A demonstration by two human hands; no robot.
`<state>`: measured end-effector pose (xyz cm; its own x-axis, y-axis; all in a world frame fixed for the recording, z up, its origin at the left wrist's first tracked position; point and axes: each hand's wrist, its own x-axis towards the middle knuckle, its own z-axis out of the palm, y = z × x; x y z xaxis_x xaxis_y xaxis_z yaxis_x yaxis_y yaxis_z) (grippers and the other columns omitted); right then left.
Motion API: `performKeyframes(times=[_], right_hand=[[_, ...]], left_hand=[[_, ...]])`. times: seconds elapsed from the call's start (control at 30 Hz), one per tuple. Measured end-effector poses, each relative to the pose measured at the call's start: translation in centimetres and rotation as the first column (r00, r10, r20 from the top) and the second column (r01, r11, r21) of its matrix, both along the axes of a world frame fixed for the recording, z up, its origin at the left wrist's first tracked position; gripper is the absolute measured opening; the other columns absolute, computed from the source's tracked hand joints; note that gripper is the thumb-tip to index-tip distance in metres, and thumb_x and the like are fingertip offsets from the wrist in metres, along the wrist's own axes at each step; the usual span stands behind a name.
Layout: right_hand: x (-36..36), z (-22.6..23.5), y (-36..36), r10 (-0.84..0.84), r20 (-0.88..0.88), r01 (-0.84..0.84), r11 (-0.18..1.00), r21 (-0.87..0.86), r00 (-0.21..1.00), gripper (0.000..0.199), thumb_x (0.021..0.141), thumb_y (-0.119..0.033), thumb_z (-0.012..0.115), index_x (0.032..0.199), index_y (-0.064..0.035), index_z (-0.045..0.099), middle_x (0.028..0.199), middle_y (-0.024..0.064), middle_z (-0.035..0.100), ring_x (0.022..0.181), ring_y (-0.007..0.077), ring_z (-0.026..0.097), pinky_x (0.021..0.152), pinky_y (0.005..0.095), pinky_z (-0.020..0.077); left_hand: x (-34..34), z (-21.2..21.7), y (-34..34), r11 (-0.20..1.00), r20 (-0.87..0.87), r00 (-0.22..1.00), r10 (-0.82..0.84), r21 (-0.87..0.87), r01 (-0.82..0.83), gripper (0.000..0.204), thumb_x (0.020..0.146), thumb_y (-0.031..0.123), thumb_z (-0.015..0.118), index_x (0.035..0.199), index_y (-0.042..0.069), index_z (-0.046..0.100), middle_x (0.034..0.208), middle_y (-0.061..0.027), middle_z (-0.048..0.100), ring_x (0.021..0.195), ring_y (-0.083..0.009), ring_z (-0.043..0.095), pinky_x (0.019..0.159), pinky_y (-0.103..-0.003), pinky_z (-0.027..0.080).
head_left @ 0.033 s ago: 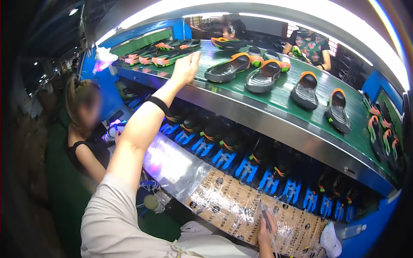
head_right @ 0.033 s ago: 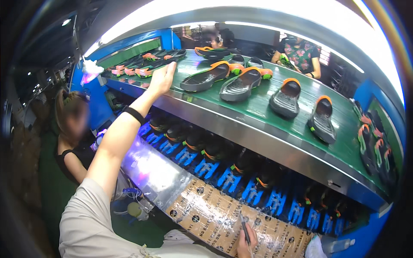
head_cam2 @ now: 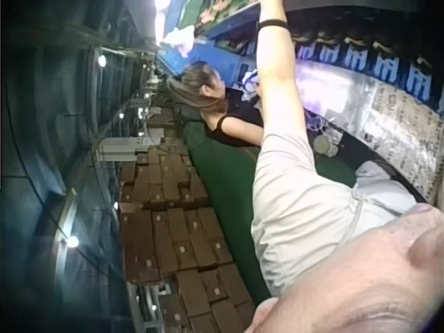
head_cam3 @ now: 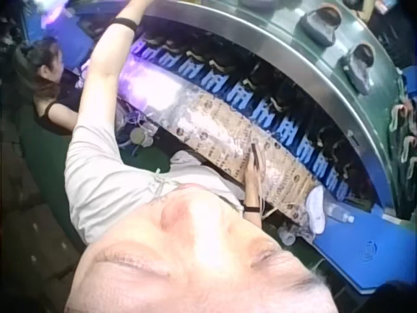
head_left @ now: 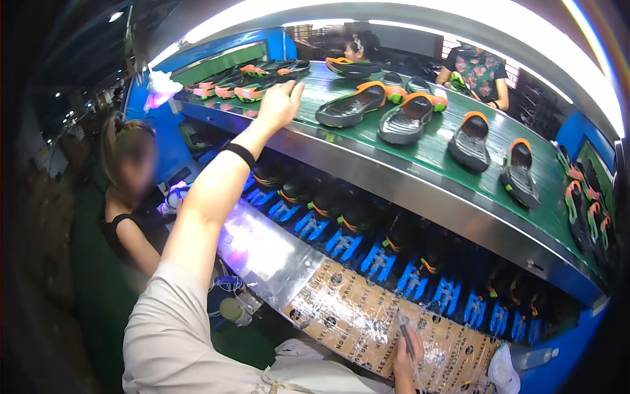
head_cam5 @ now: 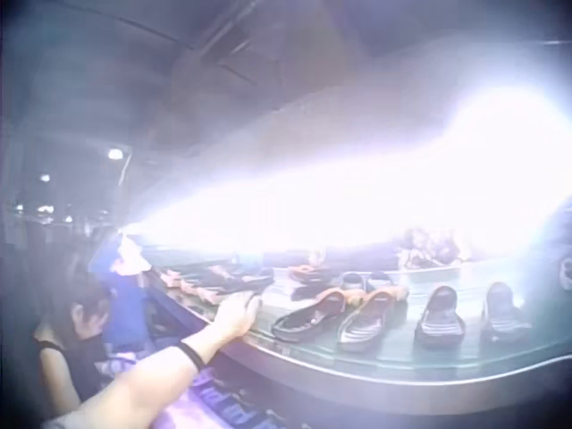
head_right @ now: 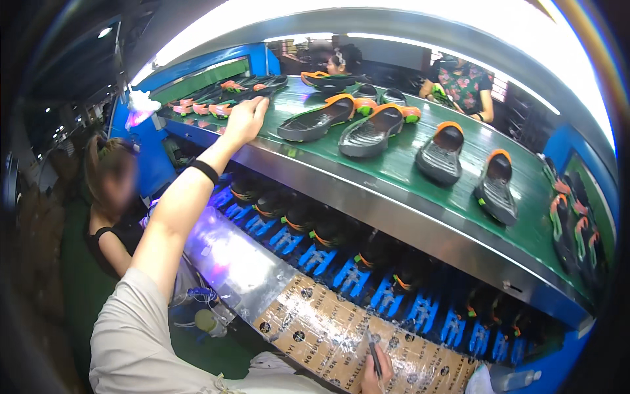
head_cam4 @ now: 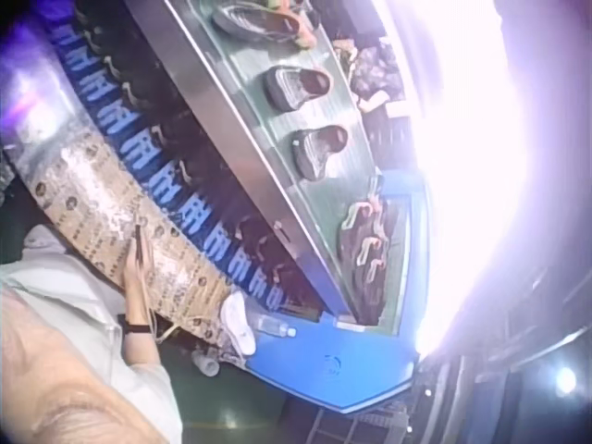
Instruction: The person applies glue to the bottom of shoe soles using a specialized applicator tool, then places each sole onto a moving conveyor belt.
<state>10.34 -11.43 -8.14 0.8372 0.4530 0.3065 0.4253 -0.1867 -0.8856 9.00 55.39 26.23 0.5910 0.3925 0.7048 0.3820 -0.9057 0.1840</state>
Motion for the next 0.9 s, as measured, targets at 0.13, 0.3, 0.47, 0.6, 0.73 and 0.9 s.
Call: performKeyframes(times=[0.13,0.3,0.47,0.6,0.73,0.9], right_hand=[[0.0,0.0,-0.2,-0.011,-0.042,0.008,0.999,-0.051,0.999,0.032,0.098,-0.007,0.069,0.125,0.0087,0.074,0.112,0.0212,0.075,0.102,0.0326,0.072,0.093,0.0423,0.0547],[0.3,-0.9,-0.3,-0.006,-0.007,0.005,0.999,-0.050,1.000,0.033,0.098,-0.008,0.069,0.126,0.0094,0.073,0.109,0.0204,0.074,0.098,0.0320,0.071,0.091,0.0423,0.0544],[0.2,-0.2,0.2,0.004,-0.025,-0.006,0.998,-0.067,1.000,0.032,0.099,-0.008,0.068,0.127,0.0086,0.073,0.111,0.0196,0.075,0.100,0.0309,0.071,0.093,0.0403,0.0540],[-0.3,0.1,0.0,0.002,-0.057,-0.006,0.998,-0.058,0.998,0.032,0.101,-0.006,0.066,0.129,0.0087,0.072,0.115,0.0193,0.075,0.104,0.0295,0.072,0.095,0.0393,0.0537],[-0.1,-0.3,0.6,0.027,-0.014,-0.028,1.000,-0.013,1.000,0.031,0.101,-0.005,0.067,0.129,0.0087,0.072,0.109,0.0182,0.073,0.098,0.0286,0.071,0.089,0.0390,0.0540],[-0.4,-1.0,1.0,0.010,0.028,-0.012,0.998,0.064,1.000,0.031,0.100,-0.005,0.070,0.128,0.0081,0.073,0.104,0.0164,0.073,0.093,0.0266,0.070,0.084,0.0380,0.0546]], left_hand=[[-3.0,0.4,6.5,0.677,-0.187,0.665,0.723,0.381,-0.630,0.058,0.100,0.027,0.060,0.156,0.014,0.054,0.143,-0.0280,0.056,0.136,-0.0496,0.056,0.107,-0.071,0.043],[-5.2,1.0,10.8,0.754,-0.390,0.654,0.648,0.453,-0.476,0.032,0.098,0.021,0.060,0.127,0.009,0.068,0.124,-0.0183,0.072,0.126,-0.0379,0.066,0.104,-0.061,0.048],[-5.4,3.3,9.2,0.896,-0.413,0.840,0.352,0.409,-0.174,0.018,0.091,0.021,0.074,0.101,0.006,0.077,0.096,-0.0202,0.077,0.095,-0.0415,0.075,0.082,-0.050,0.058],[-5.3,7.4,2.1,0.974,-0.358,0.928,0.105,-0.153,-0.169,0.036,0.098,0.039,0.073,0.095,0.004,0.084,0.075,-0.0148,0.075,0.061,-0.0254,0.070,0.066,-0.042,0.057],[-8.8,7.6,4.3,0.838,-0.322,0.785,0.530,0.056,-0.543,0.053,0.102,0.049,0.061,0.103,0.000,0.082,0.101,-0.0293,0.078,0.101,-0.0359,0.079,0.093,-0.047,0.062],[-9.7,0.0,2.1,0.900,0.085,0.957,0.278,-0.370,-0.229,0.048,0.089,0.028,0.080,0.124,-0.005,0.072,0.108,-0.0241,0.079,0.096,-0.0326,0.078,0.088,-0.045,0.062]])
